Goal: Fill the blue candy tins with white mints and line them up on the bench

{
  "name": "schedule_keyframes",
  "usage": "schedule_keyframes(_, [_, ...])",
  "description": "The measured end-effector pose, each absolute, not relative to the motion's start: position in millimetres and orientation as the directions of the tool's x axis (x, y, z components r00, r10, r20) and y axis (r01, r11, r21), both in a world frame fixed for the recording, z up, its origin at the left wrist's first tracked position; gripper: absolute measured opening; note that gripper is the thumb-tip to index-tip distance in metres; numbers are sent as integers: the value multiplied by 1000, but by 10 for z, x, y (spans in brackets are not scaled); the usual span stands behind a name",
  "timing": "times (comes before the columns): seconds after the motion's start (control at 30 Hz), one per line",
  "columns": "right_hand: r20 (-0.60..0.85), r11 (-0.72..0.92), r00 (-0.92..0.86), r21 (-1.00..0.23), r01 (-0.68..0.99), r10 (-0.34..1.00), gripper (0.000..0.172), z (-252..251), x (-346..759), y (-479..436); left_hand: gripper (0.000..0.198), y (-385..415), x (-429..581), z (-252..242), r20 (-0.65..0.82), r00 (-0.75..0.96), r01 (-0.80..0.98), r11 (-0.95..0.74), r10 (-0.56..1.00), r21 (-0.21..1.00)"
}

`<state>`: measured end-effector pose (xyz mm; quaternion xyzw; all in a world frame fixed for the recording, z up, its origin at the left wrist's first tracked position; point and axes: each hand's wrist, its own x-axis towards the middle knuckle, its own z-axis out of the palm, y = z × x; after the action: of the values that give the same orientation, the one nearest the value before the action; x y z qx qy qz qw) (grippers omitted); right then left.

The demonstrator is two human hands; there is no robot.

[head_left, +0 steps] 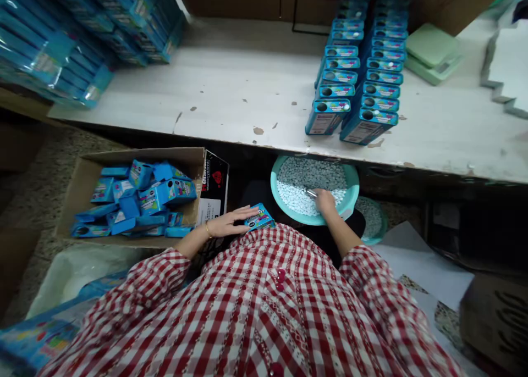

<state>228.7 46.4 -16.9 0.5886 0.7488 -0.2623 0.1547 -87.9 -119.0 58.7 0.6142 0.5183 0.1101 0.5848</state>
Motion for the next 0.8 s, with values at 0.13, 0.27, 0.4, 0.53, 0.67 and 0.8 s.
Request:
schedule_keyframes(0.13, [-521,29,-232,-368,929,821,47,-451,1877,471,75,-1182,-828,546,-392,496,546,72,775,835])
schedule_keyframes(0.27, [-493,-40,-251,-507,861,833,43,-513,1886,507,53,-1136,-641,469,-305,289,630,59,907,774])
schedule_keyframes(0.4, [-459,-73,-290,-625,777,840,39,-362,2188,529,42,-982,-471,567,-175,73,568,103,982,816])
schedule_keyframes(0.53, [-421,-95,-299,-698,710,856,40,-3,2548,568,44,-644,-269,690,-92,-52,526,106,994,844])
schedule_keyframes(0.67, [-354,-42,-330,-735,677,875,39,492,2778,634,44,-258,12,576,-93,-19,556,88,995,827])
schedule_keyframes(0.8, [-325,172,-443,-611,773,835,37,965,2763,659,44,-34,256,337,-95,70,564,39,993,825])
